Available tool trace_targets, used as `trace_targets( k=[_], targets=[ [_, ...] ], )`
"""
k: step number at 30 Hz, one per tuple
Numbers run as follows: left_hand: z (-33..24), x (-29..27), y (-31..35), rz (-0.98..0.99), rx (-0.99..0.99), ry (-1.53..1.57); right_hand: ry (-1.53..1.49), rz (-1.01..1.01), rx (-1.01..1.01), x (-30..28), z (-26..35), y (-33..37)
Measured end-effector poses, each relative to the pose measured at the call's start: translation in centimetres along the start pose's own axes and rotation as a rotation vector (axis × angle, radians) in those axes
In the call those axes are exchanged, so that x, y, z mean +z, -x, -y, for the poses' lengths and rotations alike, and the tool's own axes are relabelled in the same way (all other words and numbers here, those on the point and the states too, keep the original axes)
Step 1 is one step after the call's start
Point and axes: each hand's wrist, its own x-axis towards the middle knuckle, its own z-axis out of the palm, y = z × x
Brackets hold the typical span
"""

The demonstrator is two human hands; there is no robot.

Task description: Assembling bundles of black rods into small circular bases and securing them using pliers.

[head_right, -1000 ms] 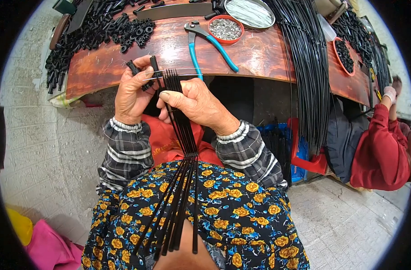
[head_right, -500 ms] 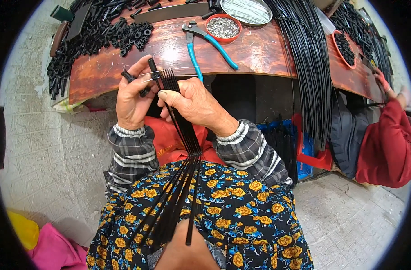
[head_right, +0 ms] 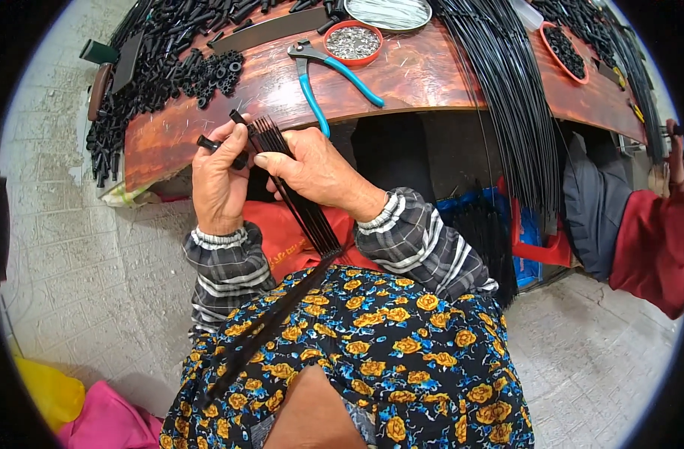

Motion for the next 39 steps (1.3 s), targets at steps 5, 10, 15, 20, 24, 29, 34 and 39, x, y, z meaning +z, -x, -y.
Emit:
trace_targets(
  k=[5, 10, 15, 20, 24, 29, 34, 39],
  targets=[
    [1.1, 0.7, -0.2, -0.063, 0.085, 0.040, 0.183, -0.164, -0.175, -0.3, 0.0, 0.0],
    [1.4, 1.3, 0.4, -0.149, 0.117, 0.071, 0.412, -0.253, -0.230, -0.8, 0.7, 0.1],
    [1.6, 1.5, 0.7, -0.171, 0.107, 0.101, 0.381, -0.238, -0.228, -0.8, -0.5, 0.0],
    [1.7, 1.5, 0.9, -0.139, 0.079, 0.127, 0.270, -0.263, -0.238, -0.4, -0.5, 0.5],
    [1.6, 1.1, 1.1, -0.112, 0.054, 0.181, 0.191, -0.236, -0.174, -0.2, -0.1, 0.7],
    [1.8, 0.9, 1.3, -0.079, 0.056, 0.194, 0.073, -0.202, -0.177, -0.8, -0.9, 0.5],
    [1.6, 0.3, 1.4, 0.054, 0.037, 0.262, -0.057, -0.055, -0.014, -1.5, 0.0, 0.7],
    [1.6, 0.0, 1.1, 0.165, 0.039, 0.240, -0.114, -0.033, -0.050, -1.9, -0.8, 0.3]
  ],
)
